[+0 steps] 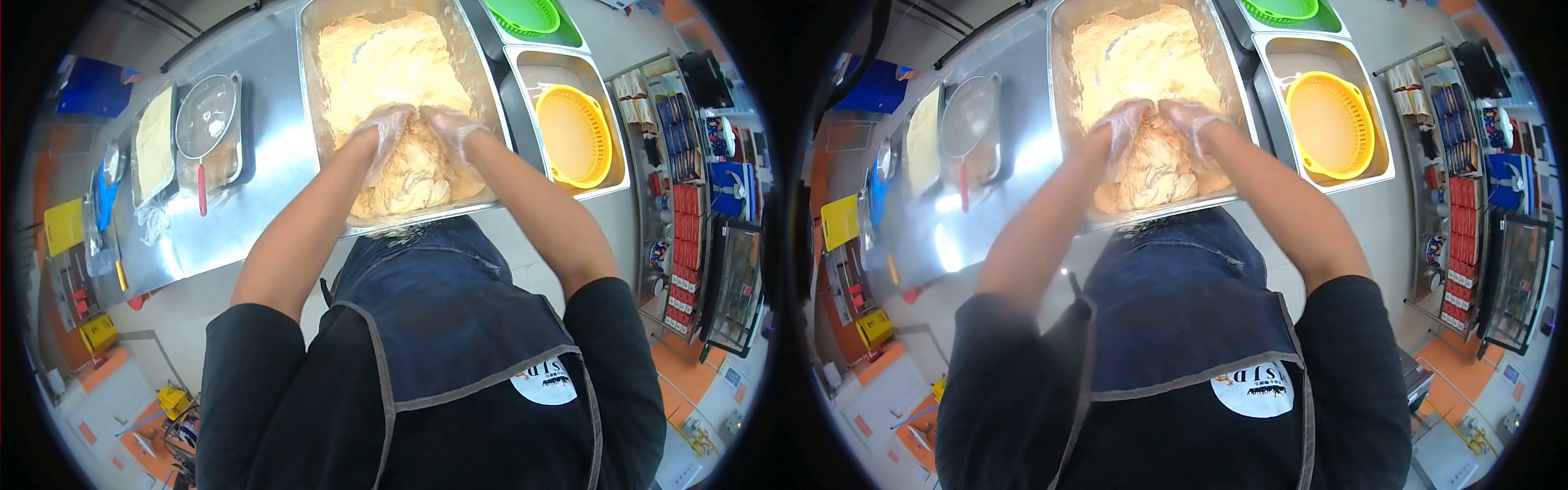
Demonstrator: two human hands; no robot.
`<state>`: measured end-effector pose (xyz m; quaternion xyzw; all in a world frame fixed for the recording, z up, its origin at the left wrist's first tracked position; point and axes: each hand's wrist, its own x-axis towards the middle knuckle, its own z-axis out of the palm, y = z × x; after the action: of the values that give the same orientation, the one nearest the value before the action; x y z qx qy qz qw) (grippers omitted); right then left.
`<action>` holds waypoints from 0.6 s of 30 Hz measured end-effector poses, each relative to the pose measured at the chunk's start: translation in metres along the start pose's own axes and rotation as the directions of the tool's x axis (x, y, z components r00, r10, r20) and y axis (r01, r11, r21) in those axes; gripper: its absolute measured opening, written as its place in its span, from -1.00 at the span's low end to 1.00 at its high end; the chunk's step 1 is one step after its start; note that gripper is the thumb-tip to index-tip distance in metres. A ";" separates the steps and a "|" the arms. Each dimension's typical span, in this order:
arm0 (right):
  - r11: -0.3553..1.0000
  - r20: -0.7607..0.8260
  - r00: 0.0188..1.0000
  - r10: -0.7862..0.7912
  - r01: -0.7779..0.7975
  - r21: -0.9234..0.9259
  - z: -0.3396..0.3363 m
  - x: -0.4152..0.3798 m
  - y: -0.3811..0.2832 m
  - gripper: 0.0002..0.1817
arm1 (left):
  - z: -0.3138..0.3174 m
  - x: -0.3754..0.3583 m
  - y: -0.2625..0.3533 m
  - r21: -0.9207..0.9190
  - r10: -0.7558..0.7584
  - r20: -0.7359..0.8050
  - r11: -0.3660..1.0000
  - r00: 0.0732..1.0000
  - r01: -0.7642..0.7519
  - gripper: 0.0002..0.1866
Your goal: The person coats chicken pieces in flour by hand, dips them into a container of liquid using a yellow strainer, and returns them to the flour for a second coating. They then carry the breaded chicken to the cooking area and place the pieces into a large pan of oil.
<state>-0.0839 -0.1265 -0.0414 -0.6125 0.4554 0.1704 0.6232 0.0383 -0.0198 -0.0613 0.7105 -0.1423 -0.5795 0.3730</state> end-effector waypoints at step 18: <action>0.954 0.088 0.987 -0.136 0.106 0.281 -0.012 0.001 0.012 -0.34 | -0.001 -0.046 0.005 -0.466 -0.026 0.016 0.884 1.000 0.030 -0.37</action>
<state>-0.0972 -0.1353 -0.0474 -0.5367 0.4024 0.0994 0.7349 0.0274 0.0064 -0.0247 0.5993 0.0097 -0.6053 0.5238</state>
